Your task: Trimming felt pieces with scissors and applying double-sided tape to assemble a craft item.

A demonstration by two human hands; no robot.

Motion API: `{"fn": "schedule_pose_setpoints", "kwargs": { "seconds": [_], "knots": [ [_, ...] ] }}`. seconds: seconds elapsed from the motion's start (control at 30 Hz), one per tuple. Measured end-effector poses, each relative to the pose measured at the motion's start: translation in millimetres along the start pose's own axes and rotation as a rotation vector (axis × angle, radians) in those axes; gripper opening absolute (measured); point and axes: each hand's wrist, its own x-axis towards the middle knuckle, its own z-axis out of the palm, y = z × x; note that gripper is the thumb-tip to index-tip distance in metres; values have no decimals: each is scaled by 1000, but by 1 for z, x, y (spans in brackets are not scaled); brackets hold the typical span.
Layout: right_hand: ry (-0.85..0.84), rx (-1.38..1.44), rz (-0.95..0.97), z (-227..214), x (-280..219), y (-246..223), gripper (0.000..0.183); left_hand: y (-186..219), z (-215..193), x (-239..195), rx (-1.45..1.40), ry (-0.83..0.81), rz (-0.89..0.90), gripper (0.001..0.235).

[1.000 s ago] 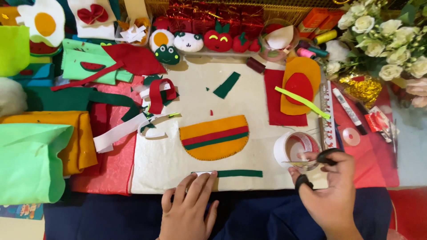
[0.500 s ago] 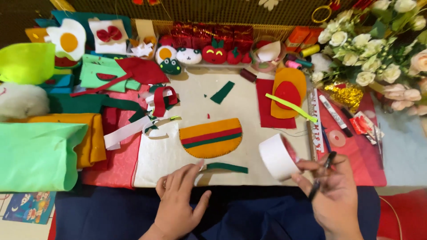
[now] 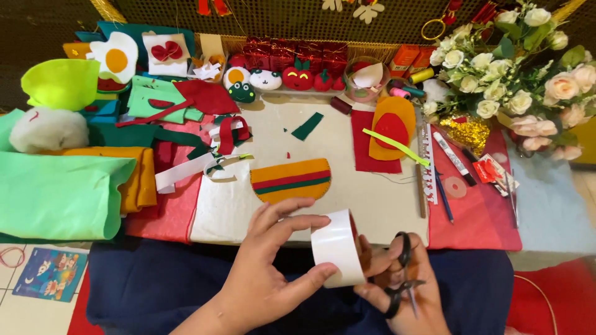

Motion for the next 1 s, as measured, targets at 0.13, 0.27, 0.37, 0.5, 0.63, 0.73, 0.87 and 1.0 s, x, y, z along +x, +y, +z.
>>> {"fn": "schedule_pose_setpoints", "kwargs": {
  "seconds": [0.13,0.27,0.37,0.5,0.63,0.73,0.87,1.0],
  "knots": [
    [-193,66,-143,16,-10,-5,59,17,-8,-2,-111,-78,-127,42],
    [-258,150,3,19,-23,-2,62,19,-16,-6,-102,-172,-221,39],
    [-332,146,20,25,-30,2,62,16,-21,-10,-107,-248,-318,39],
    [-333,226,172,33,-40,3,56,11,-24,-16,-196,-385,-525,35],
    [-359,289,315,37,-45,-6,53,8,-22,-24,-307,-393,-552,29],
    [-346,129,298,25,-44,8,60,7,-20,-30,-418,-352,-578,33],
    [-359,137,335,25,-45,9,59,21,-30,-20,-273,-443,-686,56],
    [-433,226,313,30,-46,7,69,25,-34,-17,-77,-550,-665,31]
  ]
}}
